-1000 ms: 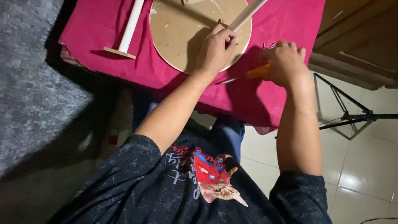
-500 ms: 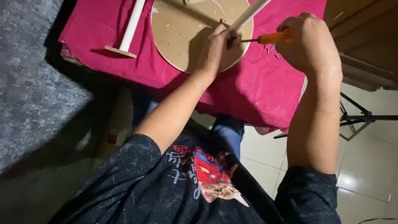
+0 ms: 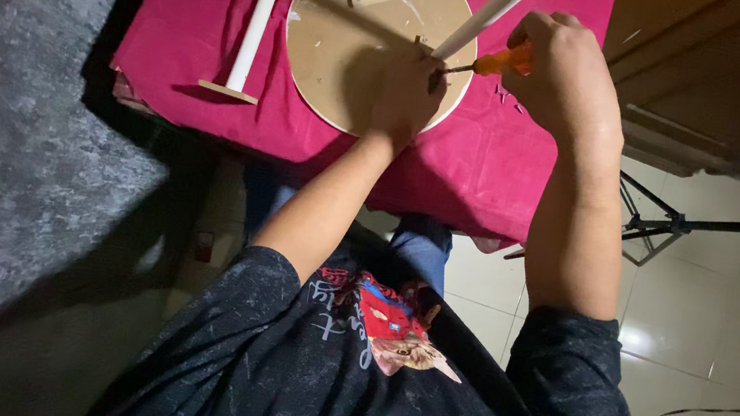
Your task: The person assembles a small round table by attaching white cylindrical legs to a circular tabletop using screws and a screwdriver. They align each leg, insert screws, and tighten them in sequence.
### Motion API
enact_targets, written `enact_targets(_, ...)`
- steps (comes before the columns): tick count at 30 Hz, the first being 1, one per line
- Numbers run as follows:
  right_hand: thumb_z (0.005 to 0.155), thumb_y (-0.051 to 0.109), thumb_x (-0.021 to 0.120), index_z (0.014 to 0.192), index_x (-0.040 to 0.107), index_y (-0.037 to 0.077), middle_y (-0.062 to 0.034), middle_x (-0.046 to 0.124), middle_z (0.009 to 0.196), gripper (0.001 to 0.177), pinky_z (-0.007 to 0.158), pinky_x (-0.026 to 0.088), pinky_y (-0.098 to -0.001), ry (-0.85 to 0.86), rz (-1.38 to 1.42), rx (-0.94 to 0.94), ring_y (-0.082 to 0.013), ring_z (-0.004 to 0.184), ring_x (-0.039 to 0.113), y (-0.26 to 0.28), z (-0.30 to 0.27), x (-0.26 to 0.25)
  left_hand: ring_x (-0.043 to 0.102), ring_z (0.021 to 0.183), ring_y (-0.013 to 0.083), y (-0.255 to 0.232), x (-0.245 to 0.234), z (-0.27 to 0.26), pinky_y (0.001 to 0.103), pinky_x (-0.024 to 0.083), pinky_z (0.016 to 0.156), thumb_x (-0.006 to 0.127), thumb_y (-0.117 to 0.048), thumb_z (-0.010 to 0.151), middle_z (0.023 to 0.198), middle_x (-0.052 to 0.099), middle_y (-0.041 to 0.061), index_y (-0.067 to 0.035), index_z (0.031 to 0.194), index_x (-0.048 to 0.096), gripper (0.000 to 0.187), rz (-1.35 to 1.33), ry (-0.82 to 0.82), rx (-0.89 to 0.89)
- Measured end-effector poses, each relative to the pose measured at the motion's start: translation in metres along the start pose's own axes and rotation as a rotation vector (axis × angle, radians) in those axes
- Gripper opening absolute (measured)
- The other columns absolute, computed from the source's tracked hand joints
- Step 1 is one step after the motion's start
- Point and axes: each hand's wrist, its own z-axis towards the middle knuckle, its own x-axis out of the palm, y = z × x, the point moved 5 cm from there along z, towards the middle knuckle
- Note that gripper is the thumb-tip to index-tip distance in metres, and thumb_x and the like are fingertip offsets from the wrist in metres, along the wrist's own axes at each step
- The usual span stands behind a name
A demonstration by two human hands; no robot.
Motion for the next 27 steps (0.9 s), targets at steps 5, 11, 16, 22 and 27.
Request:
enact_targets(5,0.081,0.006,0.078,0.104,0.071,0.002,-0.0187,0.069,0.097,0.024,0.081,0.055,-0.0462,-0.004,-0.055,-0.048,-0.0382,0.093,0.067,0.005,0.003,0.0,0.063,0.101,0.0358,0.003,0.005,0.0,0.047,0.051,0.089,0.068,-0.016,0.092,0.103,0.066,0.016,-0.004,0.097,0.073,0.014,-0.06,-0.006,-0.007)
enact_targets(11,0.081,0.005,0.078,0.105,0.069,0.002,-0.0178,0.069,0.098,0.025,0.082,0.056,-0.0453,-0.012,-0.028,-0.056,-0.0377,0.094,0.067,0.001,0.003,0.001,0.065,0.093,0.0351,0.005,0.006,0.001,0.048,0.052,0.083,0.068,-0.018,0.091,0.098,0.067,0.016,-0.004,0.099,0.073,0.017,-0.059,0.032,-0.075)
enact_targets(16,0.079,0.005,0.079,0.104,0.069,0.001,-0.0183,0.068,0.097,0.027,0.083,0.055,-0.0466,-0.001,-0.03,-0.07,-0.0389,0.095,0.066,-0.002,0.004,0.003,0.065,0.095,0.0349,0.003,0.003,0.001,0.047,0.052,0.085,0.067,-0.015,0.092,0.1,0.067,0.016,-0.002,0.096,0.073,0.014,-0.085,0.032,-0.053)
enact_targets(22,0.08,0.006,0.08,0.106,0.07,0.001,-0.0194,0.067,0.098,0.028,0.083,0.055,-0.0467,-0.002,-0.023,-0.067,-0.0391,0.094,0.066,-0.001,0.004,0.003,0.063,0.098,0.0356,0.0,0.002,0.001,0.047,0.051,0.087,0.068,-0.015,0.09,0.099,0.066,0.016,-0.002,0.096,0.072,0.014,-0.084,0.015,-0.016)
enact_targets(27,0.08,0.01,0.085,0.105,0.068,-0.001,-0.0184,0.068,0.093,0.031,0.077,0.054,-0.0465,0.027,-0.103,-0.078,-0.0386,0.09,0.067,0.008,0.009,0.002,0.063,0.1,0.0316,0.003,0.005,-0.003,0.044,0.052,0.087,0.066,-0.014,0.095,0.104,0.064,0.014,-0.004,0.097,0.07,0.012,-0.1,0.075,-0.082)
